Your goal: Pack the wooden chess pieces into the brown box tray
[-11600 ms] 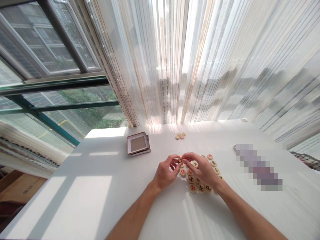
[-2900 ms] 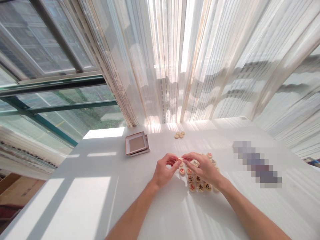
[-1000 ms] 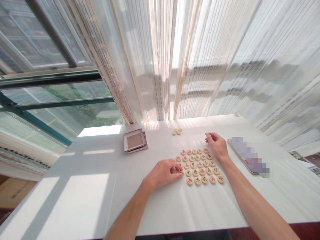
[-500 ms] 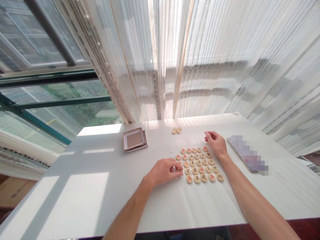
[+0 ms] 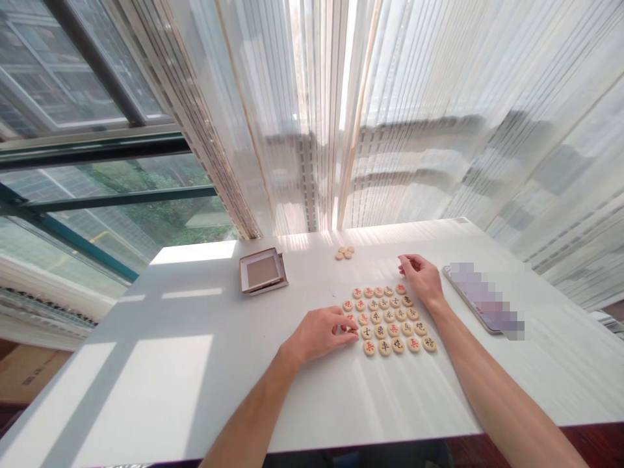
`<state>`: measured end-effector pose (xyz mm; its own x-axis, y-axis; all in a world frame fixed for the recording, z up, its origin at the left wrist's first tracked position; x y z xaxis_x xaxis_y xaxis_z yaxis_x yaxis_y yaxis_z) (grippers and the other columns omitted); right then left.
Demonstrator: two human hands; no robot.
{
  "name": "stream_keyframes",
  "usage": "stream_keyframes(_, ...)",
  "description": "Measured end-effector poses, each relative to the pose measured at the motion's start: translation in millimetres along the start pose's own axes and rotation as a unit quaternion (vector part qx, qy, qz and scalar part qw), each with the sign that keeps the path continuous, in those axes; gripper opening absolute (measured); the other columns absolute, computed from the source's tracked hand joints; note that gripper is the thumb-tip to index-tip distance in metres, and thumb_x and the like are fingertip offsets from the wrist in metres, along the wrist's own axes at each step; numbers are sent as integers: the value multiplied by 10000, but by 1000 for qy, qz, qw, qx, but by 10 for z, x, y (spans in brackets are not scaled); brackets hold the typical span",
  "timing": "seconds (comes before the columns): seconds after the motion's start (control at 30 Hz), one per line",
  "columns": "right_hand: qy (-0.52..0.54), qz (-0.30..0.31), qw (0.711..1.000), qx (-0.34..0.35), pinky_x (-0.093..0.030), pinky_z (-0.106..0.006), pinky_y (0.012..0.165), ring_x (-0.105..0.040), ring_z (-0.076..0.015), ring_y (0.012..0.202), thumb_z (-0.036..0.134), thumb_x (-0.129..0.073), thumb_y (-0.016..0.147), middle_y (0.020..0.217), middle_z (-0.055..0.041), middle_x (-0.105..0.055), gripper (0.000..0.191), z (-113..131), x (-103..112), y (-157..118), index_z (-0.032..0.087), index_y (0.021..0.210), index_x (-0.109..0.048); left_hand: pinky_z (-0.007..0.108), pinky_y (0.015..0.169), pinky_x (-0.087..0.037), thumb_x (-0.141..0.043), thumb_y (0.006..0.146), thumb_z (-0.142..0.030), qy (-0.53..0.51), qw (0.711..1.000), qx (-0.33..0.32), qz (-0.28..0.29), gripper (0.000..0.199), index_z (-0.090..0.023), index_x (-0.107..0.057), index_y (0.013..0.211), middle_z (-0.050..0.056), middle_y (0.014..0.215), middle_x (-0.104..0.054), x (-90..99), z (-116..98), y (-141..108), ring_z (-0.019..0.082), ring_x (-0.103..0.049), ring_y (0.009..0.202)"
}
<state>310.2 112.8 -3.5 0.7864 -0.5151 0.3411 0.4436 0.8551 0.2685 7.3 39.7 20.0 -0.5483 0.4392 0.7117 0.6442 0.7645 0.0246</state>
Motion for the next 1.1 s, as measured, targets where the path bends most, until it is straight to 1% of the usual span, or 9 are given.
stream_keyframes(0.13,-1,0,1000,-1,-559,-327,693,-716,-233,713,598,-631,832,759,-73,-748,452,11,3,-1,178,972,-725,216,688,-464,-660,886,-399,9,1000,3,2,188,-315,-782,1001,-18,891,-687,-7,-2,9,118,-601,698)
stream_keyframes(0.27,-3,1,1000,-3,-553,-323,701,-717,-228,709,584,-640,832,755,-64,-748,427,23,9,-4,186,960,-728,213,678,-456,-649,893,-384,15,1000,-6,0,171,-304,-781,965,-21,897,-686,-10,-12,12,114,-599,699)
stream_keyframes(0.33,-3,2,1000,-4,-553,-322,702,-719,-227,709,580,-639,834,758,-63,-748,422,22,10,-5,186,959,-728,211,676,-454,-642,897,-379,16,1000,-9,-2,172,-302,-771,980,-24,883,-681,-7,-9,13,112,-597,696)
stream_keyframes(0.4,-5,1,1000,-6,-553,-324,699,-720,-228,707,579,-638,834,759,-64,-748,423,15,12,-2,185,959,-728,211,676,-455,-668,876,-380,13,1000,-11,-7,180,-291,-753,1008,-27,863,-672,4,0,14,110,-591,689)
stream_keyframes(0.47,-6,0,1000,-7,-554,-325,698,-720,-229,708,582,-636,834,758,-65,-748,426,5,11,2,185,960,-728,211,679,-460,-730,822,-376,7,1000,-13,-10,224,-276,-733,1021,-31,849,-662,17,8,13,110,-588,690)
stream_keyframes(0.57,-5,-1,1000,-6,-556,-326,698,-719,-230,710,590,-634,831,756,-65,-749,434,-3,6,7,186,961,-729,211,678,-467,-776,770,-362,4,1000,-14,1,233,-262,-726,975,-28,857,-655,24,5,8,116,-592,706)
stream_keyframes(0.73,-6,-2,1000,-5,-558,-327,697,-717,-231,711,597,-633,826,758,-67,-748,444,8,7,3,187,966,-730,206,669,-465,-746,791,-352,7,1000,-12,13,159,-268,-734,925,-28,869,-651,32,-37,-6,114,-592,715)
stream_keyframes(1.0,-6,-2,1000,-4,-559,-330,688,-712,-236,709,617,-624,820,758,-75,-748,476,13,10,-6,180,972,-732,212,665,-462,-737,786,-336,17,1000,-11,11,146,-268,-732,916,-28,854,-650,40,-65,-7,117,-586,706)
stream_keyframes(1.1,-6,-2,1000,-4,-556,-327,692,-711,-231,705,611,-630,821,759,-71,-750,462,13,10,-8,183,965,-731,210,662,-456,-755,773,-346,21,1000,-11,5,190,-269,-729,944,-32,842,-646,35,-51,-8,114,-577,694)
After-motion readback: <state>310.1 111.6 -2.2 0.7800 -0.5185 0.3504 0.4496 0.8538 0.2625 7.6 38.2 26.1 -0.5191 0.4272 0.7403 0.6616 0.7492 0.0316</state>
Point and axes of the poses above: each hand's wrist, its own y-axis towards the middle knuckle, its own x-axis out of the back of the hand, z = x × y, the point moved 6 cm from there along y, towards the middle knuckle
